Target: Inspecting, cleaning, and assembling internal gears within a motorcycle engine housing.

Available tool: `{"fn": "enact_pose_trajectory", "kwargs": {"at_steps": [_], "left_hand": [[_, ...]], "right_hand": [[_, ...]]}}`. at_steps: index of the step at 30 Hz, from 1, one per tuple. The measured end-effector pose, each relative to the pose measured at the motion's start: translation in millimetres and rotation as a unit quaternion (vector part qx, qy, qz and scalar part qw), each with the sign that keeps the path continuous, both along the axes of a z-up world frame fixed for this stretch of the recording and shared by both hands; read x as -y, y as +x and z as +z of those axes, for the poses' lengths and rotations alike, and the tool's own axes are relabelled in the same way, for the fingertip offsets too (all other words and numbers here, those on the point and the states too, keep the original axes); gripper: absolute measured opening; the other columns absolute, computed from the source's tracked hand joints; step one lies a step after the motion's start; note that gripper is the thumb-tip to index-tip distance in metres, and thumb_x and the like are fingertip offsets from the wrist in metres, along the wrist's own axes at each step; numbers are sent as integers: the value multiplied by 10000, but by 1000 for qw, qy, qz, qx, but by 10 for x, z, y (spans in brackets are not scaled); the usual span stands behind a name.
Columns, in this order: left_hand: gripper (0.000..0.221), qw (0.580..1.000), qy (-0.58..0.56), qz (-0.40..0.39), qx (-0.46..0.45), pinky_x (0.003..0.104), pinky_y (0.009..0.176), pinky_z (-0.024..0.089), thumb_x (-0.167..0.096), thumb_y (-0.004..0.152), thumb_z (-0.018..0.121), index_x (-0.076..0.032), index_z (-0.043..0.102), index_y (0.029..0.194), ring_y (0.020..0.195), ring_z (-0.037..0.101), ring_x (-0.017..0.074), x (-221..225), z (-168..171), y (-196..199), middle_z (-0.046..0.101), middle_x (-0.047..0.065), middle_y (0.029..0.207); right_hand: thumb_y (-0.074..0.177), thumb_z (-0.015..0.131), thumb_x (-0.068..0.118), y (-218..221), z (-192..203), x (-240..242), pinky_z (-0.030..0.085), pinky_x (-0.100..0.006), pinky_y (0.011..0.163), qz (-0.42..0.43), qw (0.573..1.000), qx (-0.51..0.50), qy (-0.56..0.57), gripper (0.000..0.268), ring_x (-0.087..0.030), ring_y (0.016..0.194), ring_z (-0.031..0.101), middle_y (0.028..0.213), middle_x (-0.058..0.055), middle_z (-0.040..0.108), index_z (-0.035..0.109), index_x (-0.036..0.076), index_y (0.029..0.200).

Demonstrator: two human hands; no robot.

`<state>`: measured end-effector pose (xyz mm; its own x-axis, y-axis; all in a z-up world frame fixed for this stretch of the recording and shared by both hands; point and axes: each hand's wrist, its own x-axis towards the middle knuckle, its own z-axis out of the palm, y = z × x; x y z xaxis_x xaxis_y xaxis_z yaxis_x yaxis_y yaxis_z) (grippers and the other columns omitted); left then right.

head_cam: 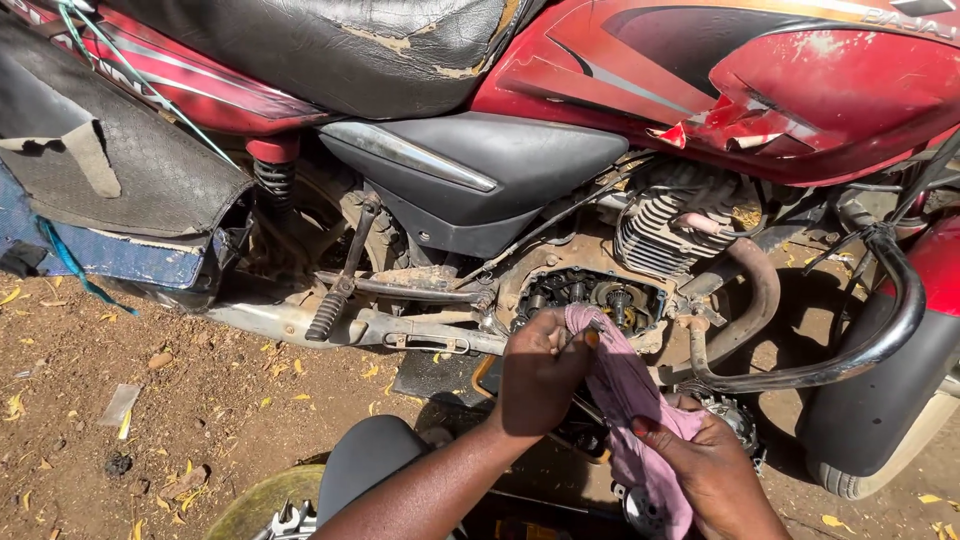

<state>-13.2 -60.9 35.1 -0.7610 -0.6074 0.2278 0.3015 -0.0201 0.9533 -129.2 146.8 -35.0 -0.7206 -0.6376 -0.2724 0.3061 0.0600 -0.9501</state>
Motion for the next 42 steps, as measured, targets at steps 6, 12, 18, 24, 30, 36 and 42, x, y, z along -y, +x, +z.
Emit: {"fn": "enact_pose_trajectory", "kwargs": {"at_steps": [6, 12, 18, 24, 30, 36, 42], "left_hand": [[151, 983, 135, -105, -71, 255, 702, 554, -126, 1076, 550, 4, 623, 1098, 768, 674, 99, -18, -434, -51, 707, 50, 892], [183, 978, 40, -202, 41, 241, 772, 555, -152, 1033, 592, -63, 612, 1192, 843, 665, 66, -347, -169, 0, 693, 25, 956], [176, 984, 13, -165, 73, 255, 648, 494, -187, 983, 690, -28, 663, 1054, 729, 590, 72, -439, -286, -70, 653, 24, 826], [232, 985, 153, 70, 40, 276, 489, 440, -230, 1015, 603, -83, 612, 836, 532, 501, 76, 361, -189, -171, 546, -31, 628], [393, 927, 338, -4, -163, 304, 553, 434, -436, 1005, 493, -79, 648, 952, 463, 431, 100, 1073, -15, 82, 458, -39, 539], [508, 924, 269, -217, -163, 329, 675, 435, -400, 975, 477, 38, 663, 1152, 658, 477, 129, 603, -25, 151, 532, 5, 705], [540, 917, 232, -301, -124, 343, 609, 472, -413, 883, 625, 3, 641, 1227, 708, 590, 166, 304, -92, 180, 650, 87, 927]], "right_hand": [[981, 703, 183, -25, 186, 50, 478, -337, 961, -109, 976, -29, 187, 416, -189, 1144, 645, 1271, -171, 674, 549, 90, 1356], [821, 780, 317, 176, 329, -51, 478, -444, 1015, 53, 817, -573, 28, 603, -249, 1254, 592, 1313, -151, 666, 618, 22, 1321], [954, 650, 177, 240, 157, -87, 580, -381, 834, 70, 955, -250, 147, 267, -192, 866, 748, 921, -129, 787, 788, 49, 1143], [888, 690, 193, -563, -1410, -888, 616, -366, 929, 212, 921, -303, 120, 331, -202, 1025, 780, 1085, -132, 797, 779, 12, 1151], [878, 651, 128, -211, 156, -793, 569, -445, 1038, 235, 889, -375, -116, 308, -343, 1150, 724, 1229, -246, 708, 838, -40, 1057], [837, 544, -32, 43, 376, -631, 555, -488, 993, 38, 964, -41, -259, 446, -354, 1088, 705, 1142, -297, 688, 575, -133, 1270], [1006, 581, 243, 50, 366, -670, 599, -389, 792, 20, 993, -65, -95, 407, -242, 892, 732, 1004, -217, 736, 600, -85, 1245]]}}
